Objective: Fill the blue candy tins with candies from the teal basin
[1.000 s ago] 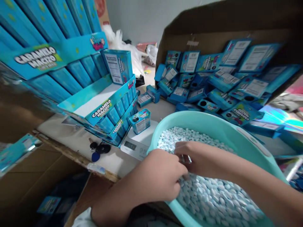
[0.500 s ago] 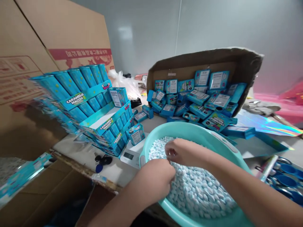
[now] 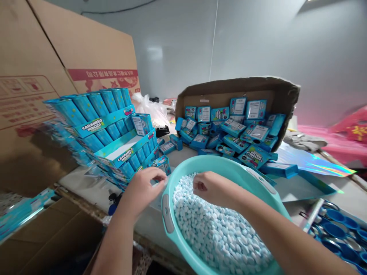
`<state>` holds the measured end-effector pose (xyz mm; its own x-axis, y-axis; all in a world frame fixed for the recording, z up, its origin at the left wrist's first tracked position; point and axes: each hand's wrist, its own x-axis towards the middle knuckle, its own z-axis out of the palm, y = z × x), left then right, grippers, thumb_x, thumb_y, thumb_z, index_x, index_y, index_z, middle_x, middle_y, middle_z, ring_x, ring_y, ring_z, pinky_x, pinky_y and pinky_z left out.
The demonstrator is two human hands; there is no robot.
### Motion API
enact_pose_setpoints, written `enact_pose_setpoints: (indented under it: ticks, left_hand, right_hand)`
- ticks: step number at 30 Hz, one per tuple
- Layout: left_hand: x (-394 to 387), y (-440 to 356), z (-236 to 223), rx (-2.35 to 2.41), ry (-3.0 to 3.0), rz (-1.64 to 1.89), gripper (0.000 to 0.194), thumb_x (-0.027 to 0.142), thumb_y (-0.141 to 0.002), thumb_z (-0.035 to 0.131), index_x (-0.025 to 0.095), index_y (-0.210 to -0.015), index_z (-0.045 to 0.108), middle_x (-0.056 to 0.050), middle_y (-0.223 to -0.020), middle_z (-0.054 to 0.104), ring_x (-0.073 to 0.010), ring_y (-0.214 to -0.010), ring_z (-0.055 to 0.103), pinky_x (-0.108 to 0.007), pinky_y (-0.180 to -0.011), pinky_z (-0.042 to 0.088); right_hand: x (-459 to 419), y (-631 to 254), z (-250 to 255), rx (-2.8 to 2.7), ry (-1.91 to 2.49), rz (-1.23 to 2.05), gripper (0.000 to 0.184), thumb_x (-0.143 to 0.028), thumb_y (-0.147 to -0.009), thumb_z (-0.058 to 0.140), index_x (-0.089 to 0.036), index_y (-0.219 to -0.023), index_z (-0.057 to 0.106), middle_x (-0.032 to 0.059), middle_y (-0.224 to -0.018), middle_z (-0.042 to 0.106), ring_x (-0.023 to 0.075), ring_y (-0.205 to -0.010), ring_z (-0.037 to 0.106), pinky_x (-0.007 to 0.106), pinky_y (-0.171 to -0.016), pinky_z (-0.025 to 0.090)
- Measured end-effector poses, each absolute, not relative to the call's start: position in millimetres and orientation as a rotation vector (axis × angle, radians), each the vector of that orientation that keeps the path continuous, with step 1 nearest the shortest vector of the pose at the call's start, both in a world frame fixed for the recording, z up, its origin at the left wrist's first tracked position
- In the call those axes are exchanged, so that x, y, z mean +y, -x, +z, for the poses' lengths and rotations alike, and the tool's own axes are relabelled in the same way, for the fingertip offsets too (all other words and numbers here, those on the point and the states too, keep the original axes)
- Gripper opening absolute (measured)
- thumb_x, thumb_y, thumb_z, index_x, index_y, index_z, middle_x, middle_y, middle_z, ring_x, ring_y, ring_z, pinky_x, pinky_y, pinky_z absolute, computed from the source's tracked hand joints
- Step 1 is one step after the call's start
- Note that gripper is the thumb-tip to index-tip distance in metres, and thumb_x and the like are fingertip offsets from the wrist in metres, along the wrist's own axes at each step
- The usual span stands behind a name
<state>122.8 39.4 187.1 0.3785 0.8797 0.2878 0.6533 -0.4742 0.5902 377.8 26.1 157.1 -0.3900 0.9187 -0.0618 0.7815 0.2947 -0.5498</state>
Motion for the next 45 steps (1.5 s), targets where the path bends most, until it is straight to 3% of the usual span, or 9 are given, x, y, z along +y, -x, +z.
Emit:
enact_pose_setpoints:
  ticks: [4, 15, 24, 29, 32, 37, 41, 45]
  left_hand:
    - [68.4, -107.0, 189.6, 1.504, -2.251, 0.891, 0.015, 0.028, -0.085, 0.059, 0.022, -0.087, 0.073, -0.003, -0.097, 0.075, -0.019, -0.089, 0.068, -0.028, -0.081, 0.052]
    - [101.8, -102.7, 184.5, 1.708, -2.279, 0.647, 0.023, 0.036, -0.087, 0.053, 0.023, -0.087, 0.072, -0.004, -0.086, 0.076, -0.0232, -0.083, 0.07, -0.03, -0.073, 0.051]
    - [86.4, -110.5, 188.7, 1.644, -2.342, 0.824, 0.022, 0.032, -0.093, 0.052, 0.024, -0.097, 0.073, -0.003, -0.101, 0.077, -0.0222, -0.095, 0.07, -0.03, -0.086, 0.051]
    - [41.5, -155.5, 178.2, 1.256, -2.337, 0.991, 0.02, 0.016, -0.09, 0.055, 0.023, -0.099, 0.071, -0.001, -0.103, 0.075, -0.0165, -0.099, 0.068, -0.027, -0.092, 0.05]
    - [15.5, -189.3, 163.3, 0.981, -2.3, 0.776, 0.019, 0.01, -0.087, 0.057, 0.022, -0.094, 0.07, 0.0, -0.098, 0.074, -0.0145, -0.097, 0.068, -0.024, -0.09, 0.05]
    - [6.6, -207.6, 141.6, 0.804, -2.503, 0.152, 0.022, 0.033, -0.085, 0.065, 0.022, -0.103, 0.071, -0.007, -0.1, 0.074, -0.0244, -0.094, 0.069, -0.034, -0.079, 0.053]
    - [17.5, -204.2, 123.8, 0.735, -2.578, 0.097, 0.028, 0.037, -0.084, 0.064, 0.023, -0.107, 0.071, -0.009, -0.103, 0.071, -0.0263, -0.094, 0.067, -0.035, -0.073, 0.05]
    - [23.6, -211.9, 92.9, 0.583, -2.688, 0.097, 0.026, 0.036, -0.082, 0.067, 0.019, -0.101, 0.071, -0.01, -0.095, 0.069, -0.0248, -0.085, 0.064, -0.033, -0.061, 0.044]
  right_hand:
    - [25.5, -377.6, 159.7, -2.284, 1.577, 0.768, 0.01, -0.025, -0.084, 0.06, -0.02, -0.081, 0.067, 0.0012, -0.081, 0.069, 0.0136, -0.067, 0.055, 0.026, -0.058, 0.033]
    - [28.7, -383.8, 160.5, -2.231, 1.556, 0.745, 0.01, -0.024, -0.084, 0.058, -0.02, -0.083, 0.067, 0.0005, -0.082, 0.069, 0.0125, -0.067, 0.054, 0.025, -0.056, 0.031]
    - [29.3, -388.0, 159.8, -2.211, 1.501, 0.715, 0.009, -0.022, -0.084, 0.056, -0.021, -0.081, 0.065, 0.0009, -0.085, 0.069, 0.0133, -0.071, 0.055, 0.026, -0.059, 0.033]
    - [31.5, -389.2, 160.6, -2.222, 1.494, 0.719, 0.01, -0.019, -0.084, 0.054, -0.02, -0.079, 0.063, 0.0004, -0.081, 0.067, 0.0139, -0.07, 0.054, 0.026, -0.061, 0.034]
    - [34.0, -389.9, 160.2, -2.23, 1.557, 0.728, 0.01, -0.022, -0.086, 0.054, -0.02, -0.078, 0.061, 0.0014, -0.078, 0.065, 0.015, -0.069, 0.053, 0.027, -0.06, 0.034]
    - [38.2, -392.8, 151.1, -2.236, 1.673, 0.801, 0.016, -0.03, -0.092, 0.053, -0.021, -0.082, 0.061, 0.0017, -0.081, 0.065, 0.0175, -0.071, 0.056, 0.029, -0.063, 0.038]
    - [41.7, -396.9, 134.5, -2.287, 1.713, 0.881, 0.011, -0.032, -0.089, 0.059, -0.023, -0.093, 0.064, 0.0034, -0.096, 0.067, 0.0208, -0.084, 0.06, 0.033, -0.074, 0.043]
    - [45.5, -396.8, 122.1, -2.36, 1.74, 0.976, 0.022, -0.027, -0.084, 0.063, -0.023, -0.106, 0.066, 0.007, -0.109, 0.065, 0.0236, -0.092, 0.062, 0.036, -0.081, 0.045]
